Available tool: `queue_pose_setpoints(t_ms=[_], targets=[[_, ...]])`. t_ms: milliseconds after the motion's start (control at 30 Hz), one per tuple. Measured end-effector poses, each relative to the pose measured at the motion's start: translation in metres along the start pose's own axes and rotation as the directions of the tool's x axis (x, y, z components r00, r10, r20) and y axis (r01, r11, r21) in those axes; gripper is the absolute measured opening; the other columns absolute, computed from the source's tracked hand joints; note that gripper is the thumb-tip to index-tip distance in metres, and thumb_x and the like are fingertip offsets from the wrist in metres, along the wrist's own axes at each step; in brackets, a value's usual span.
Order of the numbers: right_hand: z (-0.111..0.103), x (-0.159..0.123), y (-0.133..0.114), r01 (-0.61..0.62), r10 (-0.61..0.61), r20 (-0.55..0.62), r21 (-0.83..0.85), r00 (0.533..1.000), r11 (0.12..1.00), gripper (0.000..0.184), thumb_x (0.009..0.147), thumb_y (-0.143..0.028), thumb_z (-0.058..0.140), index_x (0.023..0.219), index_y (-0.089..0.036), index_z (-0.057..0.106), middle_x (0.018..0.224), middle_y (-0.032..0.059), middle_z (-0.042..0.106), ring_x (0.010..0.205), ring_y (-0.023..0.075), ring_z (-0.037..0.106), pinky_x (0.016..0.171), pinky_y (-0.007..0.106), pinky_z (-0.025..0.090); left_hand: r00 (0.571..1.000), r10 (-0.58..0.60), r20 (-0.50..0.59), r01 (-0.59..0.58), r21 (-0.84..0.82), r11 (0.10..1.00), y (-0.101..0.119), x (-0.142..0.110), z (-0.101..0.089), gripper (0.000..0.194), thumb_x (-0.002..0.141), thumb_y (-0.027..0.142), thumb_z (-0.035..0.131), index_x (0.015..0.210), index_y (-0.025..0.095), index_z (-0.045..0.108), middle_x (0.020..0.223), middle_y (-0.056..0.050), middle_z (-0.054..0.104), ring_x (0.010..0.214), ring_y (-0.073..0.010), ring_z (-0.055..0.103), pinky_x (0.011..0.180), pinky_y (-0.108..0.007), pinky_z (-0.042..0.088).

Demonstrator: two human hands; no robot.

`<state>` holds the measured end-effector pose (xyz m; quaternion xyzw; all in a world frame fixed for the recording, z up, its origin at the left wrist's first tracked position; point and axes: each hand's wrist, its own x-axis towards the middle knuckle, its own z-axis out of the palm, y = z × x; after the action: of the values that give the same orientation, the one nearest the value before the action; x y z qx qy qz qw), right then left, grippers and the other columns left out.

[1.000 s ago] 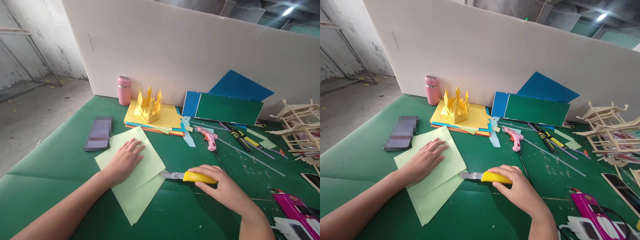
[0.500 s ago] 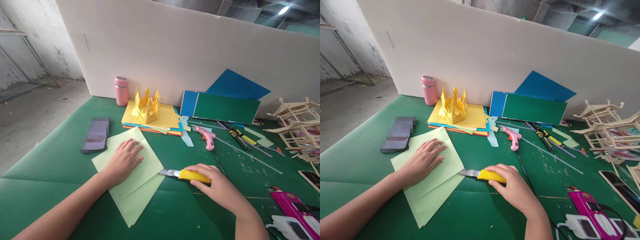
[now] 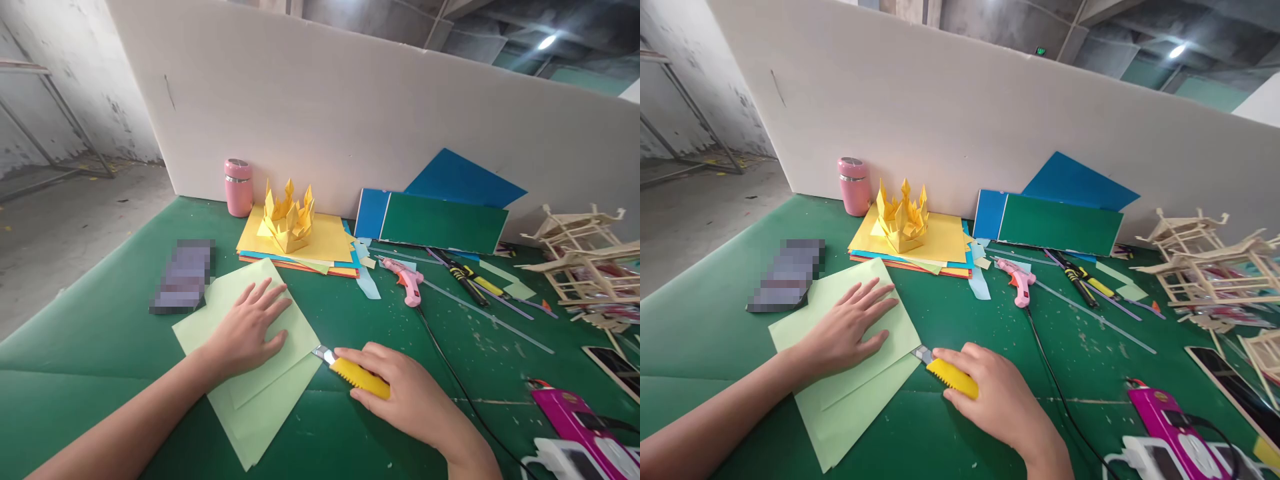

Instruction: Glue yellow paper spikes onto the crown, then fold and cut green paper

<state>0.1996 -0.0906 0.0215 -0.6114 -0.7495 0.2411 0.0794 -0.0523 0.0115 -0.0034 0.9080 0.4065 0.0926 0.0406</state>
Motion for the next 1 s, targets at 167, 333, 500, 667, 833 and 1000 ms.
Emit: queue_pose_setpoints(t_ms=[167,333,500,667,833,1000], targets=[[0.001,-0.003,-0.007,0.043,-0.042,0.015,-0.024,0.999,0.999,0.047,0.082,-0.027,0.057,0.127,-0.037,0.057,0.085,0.0011,0.064,0.075,0.0180,0.061,0.064,0.026,0.047,1.000,-0.016,0.027,0.016,-0.014,1.000,0.000,0.004,0.002,0.047,0.089,0.044,0.043,0.128,0.020,0.052,0.148,-0.008,0.041,0.139,-0.0329,0.029,0.112,-0.054,0.025],[0.012,-0.006,-0.014,0.081,-0.083,-0.018,-0.076,0.996,0.994,0.049,0.082,-0.025,0.054,0.131,-0.032,0.055,0.081,0.0027,0.065,0.069,0.0184,0.061,0.059,0.026,0.046,1.000,-0.029,-0.003,0.029,-0.032,0.999,0.001,0.006,0.003,0.053,0.089,0.056,0.040,0.124,0.020,0.055,0.144,-0.009,0.046,0.137,-0.0335,0.032,0.111,-0.056,0.027],[0.023,-0.007,-0.010,0.109,-0.118,-0.073,-0.117,0.990,0.987,0.050,0.084,-0.023,0.050,0.133,-0.029,0.054,0.076,0.0038,0.064,0.064,0.0181,0.059,0.053,0.026,0.045,0.999,-0.014,-0.032,0.013,-0.026,1.000,0.000,0.006,0.005,0.051,0.088,0.054,0.044,0.125,0.022,0.055,0.143,-0.008,0.047,0.137,-0.0326,0.032,0.112,-0.055,0.026],[0.023,-0.008,-0.009,0.090,-0.097,-0.070,-0.104,0.993,0.991,0.049,0.084,-0.023,0.048,0.133,-0.030,0.053,0.074,0.0031,0.063,0.063,0.0172,0.059,0.052,0.025,0.044,1.000,-0.006,-0.020,0.006,-0.015,1.000,-0.002,0.004,0.008,0.058,0.089,0.058,0.040,0.135,0.024,0.049,0.146,-0.007,0.044,0.139,-0.0326,0.029,0.112,-0.056,0.024],[0.018,-0.010,-0.008,0.075,-0.080,-0.060,-0.079,0.995,0.994,0.048,0.085,-0.022,0.048,0.131,-0.030,0.055,0.072,0.0018,0.060,0.061,0.0157,0.058,0.050,0.023,0.042,1.000,-0.006,0.004,0.006,-0.008,1.000,-0.003,0.003,0.008,0.062,0.089,0.060,0.037,0.139,0.024,0.044,0.148,-0.006,0.041,0.140,-0.0327,0.027,0.113,-0.056,0.022],[0.012,-0.010,-0.004,0.082,-0.087,-0.074,-0.064,0.993,0.995,0.047,0.084,-0.020,0.048,0.128,-0.032,0.058,0.071,0.0011,0.060,0.060,0.0149,0.057,0.049,0.022,0.042,1.000,-0.007,-0.003,0.007,-0.010,1.000,-0.002,0.003,0.009,0.061,0.089,0.059,0.038,0.139,0.026,0.044,0.148,-0.005,0.040,0.140,-0.0327,0.026,0.113,-0.056,0.022]])
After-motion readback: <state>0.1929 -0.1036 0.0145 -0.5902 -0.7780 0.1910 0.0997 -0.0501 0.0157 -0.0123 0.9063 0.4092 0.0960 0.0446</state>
